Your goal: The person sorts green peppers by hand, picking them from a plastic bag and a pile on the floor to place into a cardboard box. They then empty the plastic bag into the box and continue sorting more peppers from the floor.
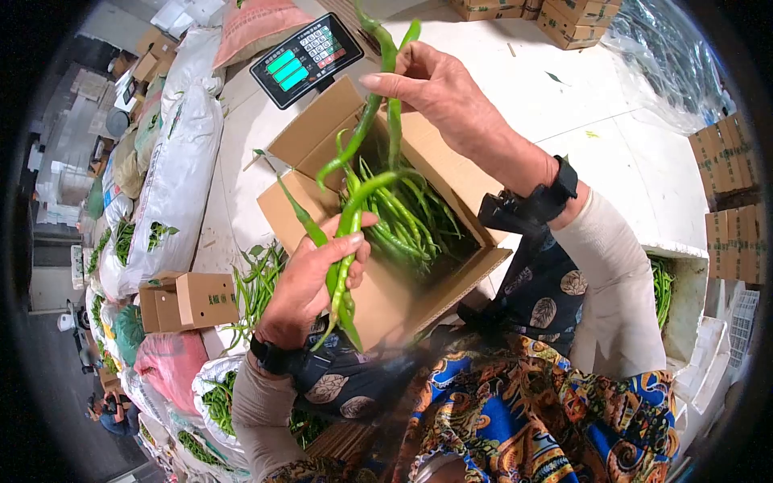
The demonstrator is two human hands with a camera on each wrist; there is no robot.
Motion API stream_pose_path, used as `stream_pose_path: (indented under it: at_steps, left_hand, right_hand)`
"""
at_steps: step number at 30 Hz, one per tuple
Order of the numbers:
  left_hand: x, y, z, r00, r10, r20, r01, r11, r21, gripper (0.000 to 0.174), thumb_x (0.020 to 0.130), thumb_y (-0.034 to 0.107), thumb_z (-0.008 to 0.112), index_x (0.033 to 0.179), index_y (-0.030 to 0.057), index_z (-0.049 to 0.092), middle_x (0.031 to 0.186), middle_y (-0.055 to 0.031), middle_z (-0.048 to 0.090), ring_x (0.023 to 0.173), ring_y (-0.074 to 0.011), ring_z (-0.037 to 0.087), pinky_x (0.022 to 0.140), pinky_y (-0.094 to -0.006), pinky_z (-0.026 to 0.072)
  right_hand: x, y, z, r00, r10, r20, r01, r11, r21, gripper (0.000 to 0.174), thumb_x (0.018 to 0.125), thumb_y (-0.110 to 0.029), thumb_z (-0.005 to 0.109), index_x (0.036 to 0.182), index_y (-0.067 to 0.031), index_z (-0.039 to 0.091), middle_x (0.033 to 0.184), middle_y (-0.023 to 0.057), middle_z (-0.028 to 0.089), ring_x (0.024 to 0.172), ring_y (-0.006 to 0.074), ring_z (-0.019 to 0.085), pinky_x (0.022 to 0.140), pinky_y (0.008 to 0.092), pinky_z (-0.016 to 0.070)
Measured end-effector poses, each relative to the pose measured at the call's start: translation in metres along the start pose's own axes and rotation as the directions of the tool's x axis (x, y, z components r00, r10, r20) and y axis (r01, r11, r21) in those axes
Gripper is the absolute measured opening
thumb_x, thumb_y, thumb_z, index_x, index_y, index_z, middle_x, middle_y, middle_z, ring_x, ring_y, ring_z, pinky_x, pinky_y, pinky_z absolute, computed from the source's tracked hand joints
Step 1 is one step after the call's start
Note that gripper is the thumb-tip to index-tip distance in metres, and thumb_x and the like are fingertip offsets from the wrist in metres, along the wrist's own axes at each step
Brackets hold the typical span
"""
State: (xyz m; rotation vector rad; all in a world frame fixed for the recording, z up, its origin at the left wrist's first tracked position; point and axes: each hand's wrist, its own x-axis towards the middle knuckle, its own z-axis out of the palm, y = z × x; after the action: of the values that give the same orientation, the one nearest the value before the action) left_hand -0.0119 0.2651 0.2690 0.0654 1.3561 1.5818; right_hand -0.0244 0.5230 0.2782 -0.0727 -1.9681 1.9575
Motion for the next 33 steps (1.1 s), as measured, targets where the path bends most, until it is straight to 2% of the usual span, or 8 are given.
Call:
stream_pose_path:
  at_steps: [6,8,15,17,22,26,29,33]
  left_hand:
    - [0.008,-0.013,0.002,0.994,0.092,-0.064,-0.099,0.987,-0.128,0.040,0.091,0.017,0.058,0.127,0.0020,0.049,0.079,-0.0038,0.055,0.061,-0.0094,0.049,0.053,-0.0243,0.0411]
    - [0.001,-0.023,0.021,0.997,0.002,-0.074,0.036,0.860,0.508,0.046,0.093,0.022,0.057,0.134,0.0061,0.046,0.079,-0.0014,0.061,0.063,-0.0083,0.053,0.058,-0.0231,0.0456]
    - [-0.013,-0.015,0.023,0.996,0.021,0.086,-0.068,0.799,0.597,0.051,0.090,0.022,0.061,0.134,0.0044,0.044,0.076,-0.0107,0.065,0.063,-0.0133,0.059,0.060,-0.0307,0.0499]
    - [-0.020,-0.004,0.015,0.992,0.079,0.098,-0.125,0.612,0.781,0.038,0.089,0.018,0.060,0.123,0.0043,0.050,0.076,-0.0159,0.063,0.066,-0.0176,0.061,0.061,-0.0340,0.0506]
    - [-0.034,0.010,-0.019,0.958,0.281,-0.065,-0.191,0.789,0.584,0.033,0.091,0.017,0.057,0.120,0.0021,0.051,0.072,-0.0082,0.060,0.060,-0.0128,0.056,0.055,-0.0287,0.0464]
    - [-0.043,0.024,-0.008,0.812,0.455,-0.365,-0.426,0.890,0.161,0.034,0.092,0.014,0.051,0.122,-0.0009,0.048,0.073,-0.0018,0.049,0.060,-0.0071,0.044,0.051,-0.0202,0.0367]
    - [-0.044,0.023,-0.016,0.772,0.522,-0.363,-0.524,0.846,0.103,0.037,0.094,0.016,0.049,0.126,-0.0020,0.045,0.075,-0.0028,0.047,0.061,-0.0077,0.043,0.053,-0.0213,0.0354]
    - [-0.046,0.023,-0.016,0.803,0.504,-0.318,-0.516,0.855,0.053,0.031,0.095,0.016,0.048,0.121,-0.0009,0.048,0.076,-0.0028,0.049,0.061,-0.0081,0.045,0.056,-0.0211,0.0378]
  right_hand:
    - [0.002,-0.004,-0.001,0.986,-0.143,-0.086,0.124,0.972,-0.198,0.024,0.086,-0.023,0.069,0.098,-0.0044,0.058,0.091,0.0052,0.063,0.087,0.0127,0.062,0.083,0.0300,0.0485]
    - [0.015,0.004,-0.006,0.974,-0.201,-0.103,0.172,0.956,-0.236,0.026,0.087,-0.022,0.068,0.099,-0.0025,0.057,0.090,0.0060,0.062,0.082,0.0127,0.062,0.074,0.0285,0.0515]
    - [0.016,0.027,-0.012,0.929,-0.370,-0.026,0.289,0.764,-0.577,0.030,0.086,-0.028,0.065,0.096,-0.0016,0.054,0.062,0.0088,0.055,0.056,0.0141,0.051,0.052,0.0326,0.0414]
    - [0.024,0.031,-0.028,0.948,-0.304,-0.094,0.211,0.822,-0.529,0.032,0.088,-0.028,0.064,0.106,-0.0037,0.052,0.068,0.0097,0.059,0.061,0.0157,0.059,0.058,0.0329,0.0482]
    - [0.006,0.012,-0.016,0.990,-0.134,0.047,0.141,0.915,-0.377,0.066,0.089,-0.022,0.062,0.143,-0.0103,0.026,0.095,0.0181,0.064,0.079,0.0258,0.069,0.082,0.0432,0.0532]
    - [-0.004,0.026,0.002,0.990,-0.043,0.134,0.089,0.927,-0.364,0.069,0.085,-0.016,0.065,0.142,-0.0063,0.028,0.094,0.0151,0.065,0.089,0.0208,0.063,0.085,0.0374,0.0483]
    - [-0.004,0.054,0.004,0.836,0.329,0.439,-0.217,0.933,-0.286,0.046,0.087,-0.014,0.064,0.125,0.0053,0.047,0.093,0.0089,0.061,0.088,0.0144,0.059,0.079,0.0291,0.0486]
    - [-0.024,0.076,0.031,0.694,0.609,0.384,-0.570,0.791,-0.222,0.041,0.085,-0.011,0.066,0.119,0.0043,0.051,0.093,0.0094,0.061,0.085,0.0150,0.055,0.076,0.0273,0.0440]
